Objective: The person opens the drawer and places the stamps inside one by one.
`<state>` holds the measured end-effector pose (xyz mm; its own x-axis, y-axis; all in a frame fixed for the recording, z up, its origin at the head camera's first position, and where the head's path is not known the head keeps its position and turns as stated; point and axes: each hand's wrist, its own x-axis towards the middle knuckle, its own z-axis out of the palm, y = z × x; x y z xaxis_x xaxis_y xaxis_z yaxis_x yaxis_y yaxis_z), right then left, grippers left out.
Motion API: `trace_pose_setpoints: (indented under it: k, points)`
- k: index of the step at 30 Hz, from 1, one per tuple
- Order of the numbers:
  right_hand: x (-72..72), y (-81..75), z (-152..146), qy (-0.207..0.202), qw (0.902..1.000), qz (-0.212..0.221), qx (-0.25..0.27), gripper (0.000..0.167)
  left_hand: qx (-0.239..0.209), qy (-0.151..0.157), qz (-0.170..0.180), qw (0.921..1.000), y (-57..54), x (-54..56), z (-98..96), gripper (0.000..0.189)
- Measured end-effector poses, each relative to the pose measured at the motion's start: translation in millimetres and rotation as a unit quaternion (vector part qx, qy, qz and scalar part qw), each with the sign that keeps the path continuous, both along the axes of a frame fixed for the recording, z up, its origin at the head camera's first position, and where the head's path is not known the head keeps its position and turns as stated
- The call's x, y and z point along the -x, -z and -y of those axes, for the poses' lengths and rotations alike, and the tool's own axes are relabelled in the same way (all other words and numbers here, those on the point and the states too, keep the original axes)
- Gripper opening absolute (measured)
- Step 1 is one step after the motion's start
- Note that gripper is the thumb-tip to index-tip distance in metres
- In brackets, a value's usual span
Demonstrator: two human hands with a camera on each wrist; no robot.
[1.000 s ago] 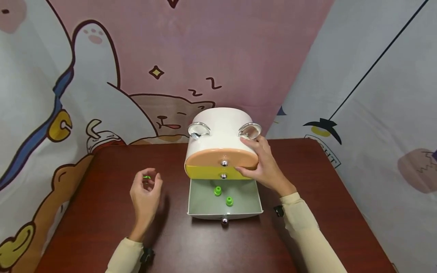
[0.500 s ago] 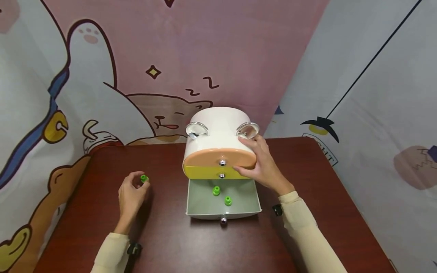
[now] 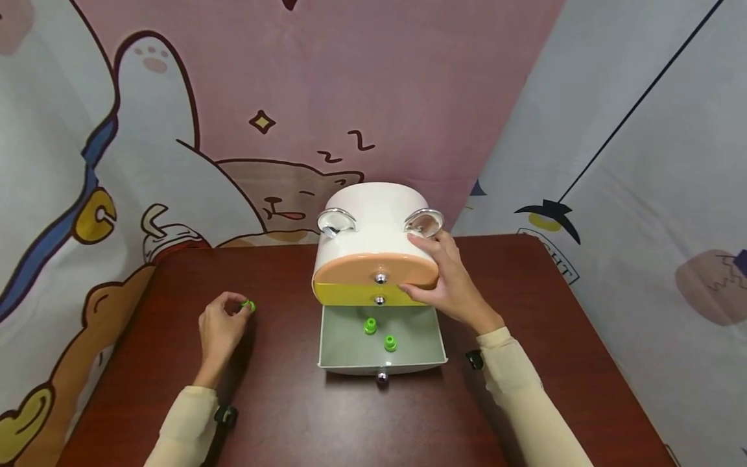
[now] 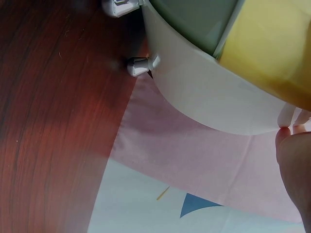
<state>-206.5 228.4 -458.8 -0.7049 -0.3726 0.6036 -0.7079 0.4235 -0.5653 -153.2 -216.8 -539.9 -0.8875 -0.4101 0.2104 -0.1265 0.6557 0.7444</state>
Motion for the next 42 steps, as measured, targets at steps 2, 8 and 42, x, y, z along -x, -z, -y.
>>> trace_pose_setpoints:
  k: [2, 8, 42]
  points:
    - [-0.5, -0.8, 1, -0.001, 1.0, 0.001, -0.001, 0.098, 0.012, 0.009, -0.001, 0.9999, 0.5, -0.6, 1.5, 0.01]
    - [-1.2, -1.3, 1, 0.0, 1.0, -0.003, -0.002, 0.097, 0.075, 0.047, -0.022, 0.9958, 2.2, -2.6, 2.9, 0.011]
    - [1.1, -0.1, 0, -0.003, 0.9998, -0.019, -0.002, 0.098, 0.059, 0.278, -0.224, 0.9322, -62.6, -58.1, -99.8, 0.03]
